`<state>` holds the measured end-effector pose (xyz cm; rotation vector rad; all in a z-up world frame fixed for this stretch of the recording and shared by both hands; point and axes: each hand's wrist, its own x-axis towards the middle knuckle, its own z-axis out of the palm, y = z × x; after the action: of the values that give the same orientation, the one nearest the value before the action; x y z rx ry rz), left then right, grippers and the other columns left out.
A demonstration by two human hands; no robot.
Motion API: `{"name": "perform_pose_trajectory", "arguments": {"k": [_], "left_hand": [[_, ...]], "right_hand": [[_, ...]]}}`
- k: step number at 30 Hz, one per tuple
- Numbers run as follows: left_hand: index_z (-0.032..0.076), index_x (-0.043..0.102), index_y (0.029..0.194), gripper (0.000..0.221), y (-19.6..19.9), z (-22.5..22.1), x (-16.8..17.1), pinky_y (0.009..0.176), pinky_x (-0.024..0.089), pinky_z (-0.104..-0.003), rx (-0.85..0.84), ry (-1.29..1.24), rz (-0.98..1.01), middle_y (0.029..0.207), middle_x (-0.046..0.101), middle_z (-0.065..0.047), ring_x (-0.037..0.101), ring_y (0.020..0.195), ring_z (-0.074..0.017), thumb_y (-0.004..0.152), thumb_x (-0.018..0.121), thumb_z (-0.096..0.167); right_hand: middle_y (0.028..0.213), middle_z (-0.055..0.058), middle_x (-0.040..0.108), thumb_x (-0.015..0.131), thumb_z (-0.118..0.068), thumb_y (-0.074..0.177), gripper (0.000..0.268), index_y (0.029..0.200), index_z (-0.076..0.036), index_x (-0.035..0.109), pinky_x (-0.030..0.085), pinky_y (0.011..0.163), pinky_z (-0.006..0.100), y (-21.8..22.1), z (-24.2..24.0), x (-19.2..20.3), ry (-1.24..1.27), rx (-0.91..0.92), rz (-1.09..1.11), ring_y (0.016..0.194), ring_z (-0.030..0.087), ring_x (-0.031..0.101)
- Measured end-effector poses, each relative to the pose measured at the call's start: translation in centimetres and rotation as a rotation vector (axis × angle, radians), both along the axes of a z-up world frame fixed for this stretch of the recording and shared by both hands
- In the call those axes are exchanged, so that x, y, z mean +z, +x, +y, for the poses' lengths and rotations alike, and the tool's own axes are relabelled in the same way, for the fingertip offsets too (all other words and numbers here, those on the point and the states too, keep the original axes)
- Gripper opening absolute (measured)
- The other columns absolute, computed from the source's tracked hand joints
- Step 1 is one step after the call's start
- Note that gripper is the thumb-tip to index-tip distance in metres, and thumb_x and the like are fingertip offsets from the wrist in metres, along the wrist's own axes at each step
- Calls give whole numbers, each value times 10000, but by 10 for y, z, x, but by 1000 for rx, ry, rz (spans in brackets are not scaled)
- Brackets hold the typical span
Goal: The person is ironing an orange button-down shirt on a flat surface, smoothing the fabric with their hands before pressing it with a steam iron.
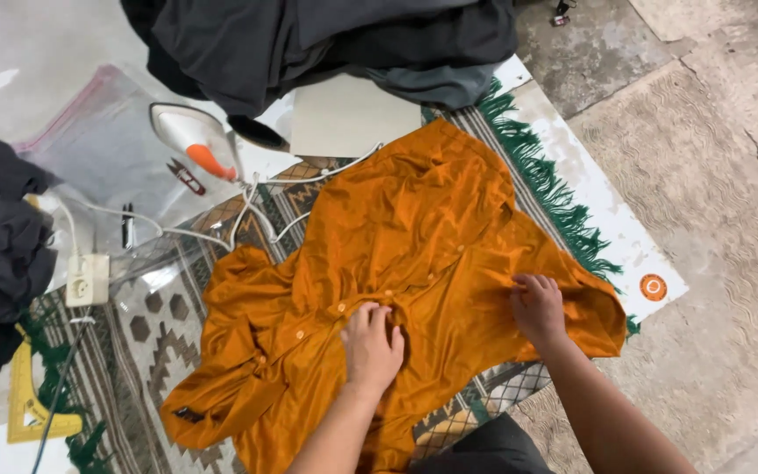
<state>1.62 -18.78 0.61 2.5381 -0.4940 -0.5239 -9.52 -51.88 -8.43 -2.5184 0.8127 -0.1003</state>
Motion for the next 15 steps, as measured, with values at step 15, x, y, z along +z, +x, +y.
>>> {"name": "perform_pose_trajectory", "arguments": {"k": [15], "left_hand": [[231,626,1220,302,98,-265,-62,908,423,-438,-563,31,-178,1135,569,-21,578,1138,-239,929,582,162]], "right_hand": [[1214,58,651,755,-390,829,525,1326,-271,633,597,928,443,91,-120,-18,145,-46,344,1119,335,703]]}}
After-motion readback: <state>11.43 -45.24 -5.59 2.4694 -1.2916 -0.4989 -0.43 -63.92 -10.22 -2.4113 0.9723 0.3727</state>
